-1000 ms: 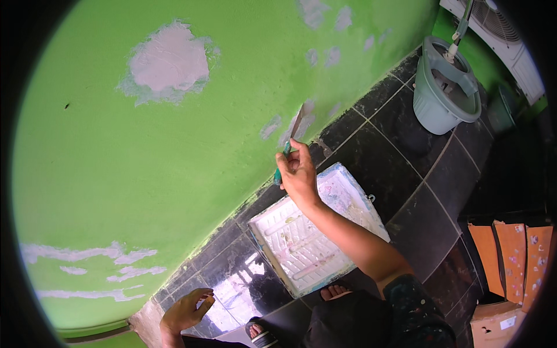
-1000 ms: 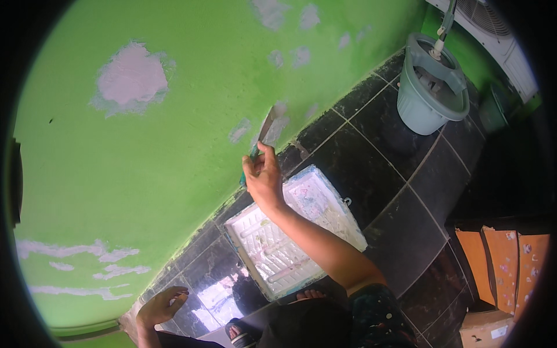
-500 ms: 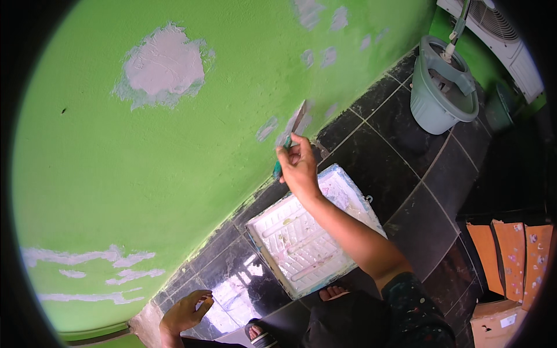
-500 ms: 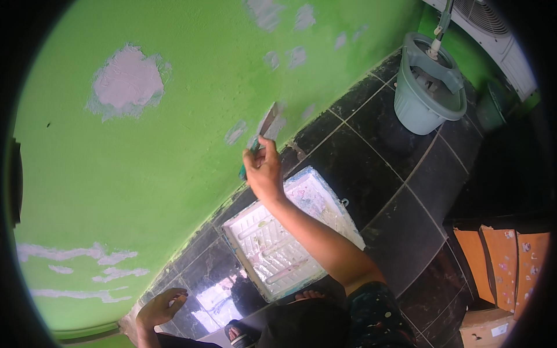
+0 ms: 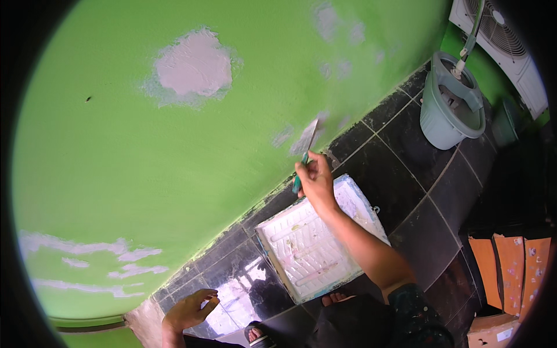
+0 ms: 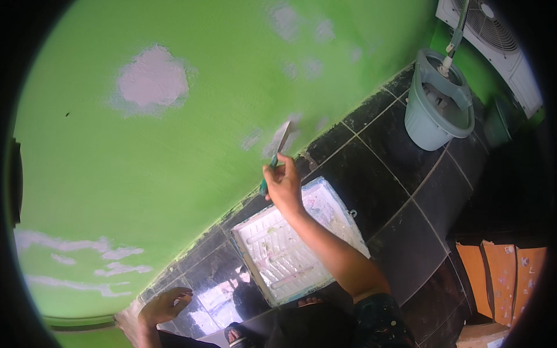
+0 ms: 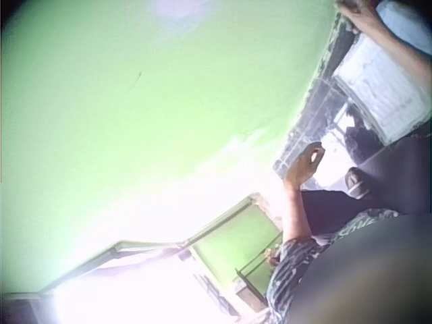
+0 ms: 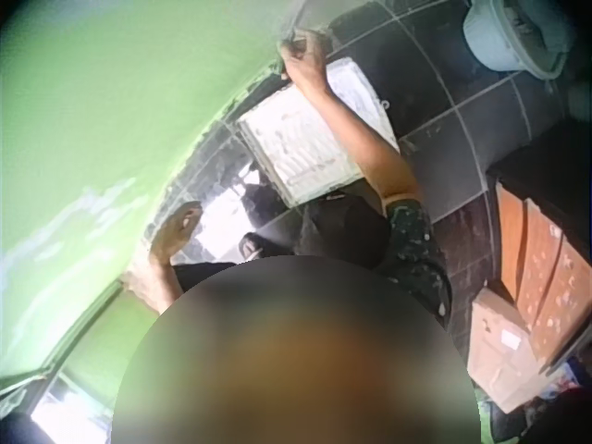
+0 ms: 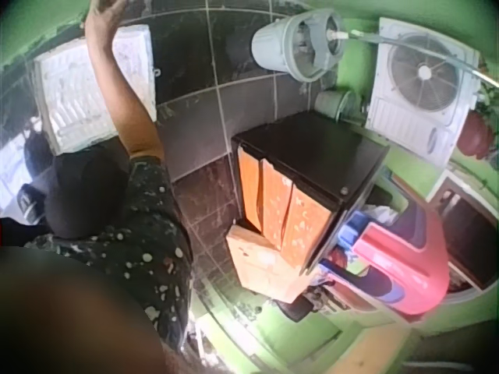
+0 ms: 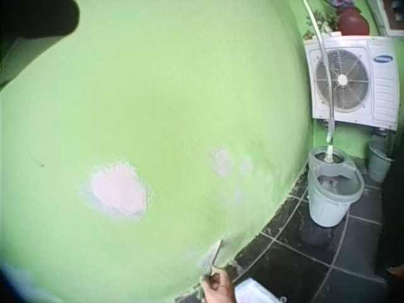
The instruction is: The person applies white filler to a green wall using a putty knife and a small tray. They repeatedly scoop filler from the tray and spread it over several spots on the wall, smoothing each patch.
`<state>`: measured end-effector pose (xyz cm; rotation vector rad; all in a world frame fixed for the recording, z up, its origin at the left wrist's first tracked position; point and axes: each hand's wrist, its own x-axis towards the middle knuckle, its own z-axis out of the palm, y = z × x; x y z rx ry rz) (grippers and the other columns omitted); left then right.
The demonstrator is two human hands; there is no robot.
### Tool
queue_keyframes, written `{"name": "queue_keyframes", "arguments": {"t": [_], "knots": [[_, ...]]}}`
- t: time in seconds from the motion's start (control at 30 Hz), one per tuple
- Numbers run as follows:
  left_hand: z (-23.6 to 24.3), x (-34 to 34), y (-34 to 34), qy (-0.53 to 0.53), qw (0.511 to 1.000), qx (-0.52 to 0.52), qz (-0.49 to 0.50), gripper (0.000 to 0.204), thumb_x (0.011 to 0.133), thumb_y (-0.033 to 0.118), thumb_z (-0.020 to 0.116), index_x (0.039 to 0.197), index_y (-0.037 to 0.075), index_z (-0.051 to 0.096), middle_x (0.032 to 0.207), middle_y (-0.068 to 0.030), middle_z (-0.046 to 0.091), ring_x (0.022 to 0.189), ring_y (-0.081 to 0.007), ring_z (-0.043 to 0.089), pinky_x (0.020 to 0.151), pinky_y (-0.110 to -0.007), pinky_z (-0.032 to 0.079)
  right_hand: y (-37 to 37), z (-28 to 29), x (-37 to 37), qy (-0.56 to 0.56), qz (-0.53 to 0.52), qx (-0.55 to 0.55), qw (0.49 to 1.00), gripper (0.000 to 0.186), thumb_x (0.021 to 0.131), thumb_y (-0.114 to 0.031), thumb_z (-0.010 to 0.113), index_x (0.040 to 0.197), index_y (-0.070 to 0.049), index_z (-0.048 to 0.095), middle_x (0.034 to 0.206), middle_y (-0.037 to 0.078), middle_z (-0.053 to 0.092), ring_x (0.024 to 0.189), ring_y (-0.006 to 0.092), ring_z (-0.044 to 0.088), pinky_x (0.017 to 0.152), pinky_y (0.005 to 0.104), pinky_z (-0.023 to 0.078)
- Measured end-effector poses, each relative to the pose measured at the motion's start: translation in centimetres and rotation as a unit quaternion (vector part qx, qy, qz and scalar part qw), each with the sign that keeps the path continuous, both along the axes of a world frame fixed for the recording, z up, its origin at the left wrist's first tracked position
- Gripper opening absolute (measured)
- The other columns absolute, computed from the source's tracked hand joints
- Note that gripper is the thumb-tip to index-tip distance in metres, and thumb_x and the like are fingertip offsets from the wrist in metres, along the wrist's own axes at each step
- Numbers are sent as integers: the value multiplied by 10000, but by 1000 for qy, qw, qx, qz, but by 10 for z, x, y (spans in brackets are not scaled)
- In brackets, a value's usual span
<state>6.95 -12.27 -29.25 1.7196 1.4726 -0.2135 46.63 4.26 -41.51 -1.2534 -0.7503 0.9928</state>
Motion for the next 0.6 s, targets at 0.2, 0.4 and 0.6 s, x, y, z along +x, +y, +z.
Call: {"name": "queue_keyframes", "arguments": {"t": [0.2, 0.4, 0.6], "knots": [[6, -1, -6, 12, 999, 22, -29, 468, 1055, 450, 614, 1322, 69, 665, 1224, -148, 743, 1097, -325, 734, 919, -407, 585, -88, 23, -38, -15, 117, 19, 993, 442, 1052, -105, 649, 1460, -58, 483, 979, 25, 575, 767, 84, 634, 529, 229, 482], [29, 15, -7, 31, 996, 30, -73, 523, 1059, 500, 576, 1313, 51, 661, 1250, -162, 721, 1097, -349, 724, 943, -424, 579, -125, 35, -13, -149, 143, 21, 978, 441, 1056, -50, 589, 1493, -51, 523, 1040, 52, 563, 885, 116, 625, 728, 264, 512], [30, 14, -29, 12, 964, 141, -227, 513, 1056, 469, 584, 1253, 5, 680, 1218, -191, 719, 1038, -382, 721, 910, -442, 586, -111, 85, -5, -346, 46, 178, 920, 457, 1026, -28, 589, 1479, -25, 532, 1118, 149, 599, 998, 259, 610, 859, 360, 513]]}}
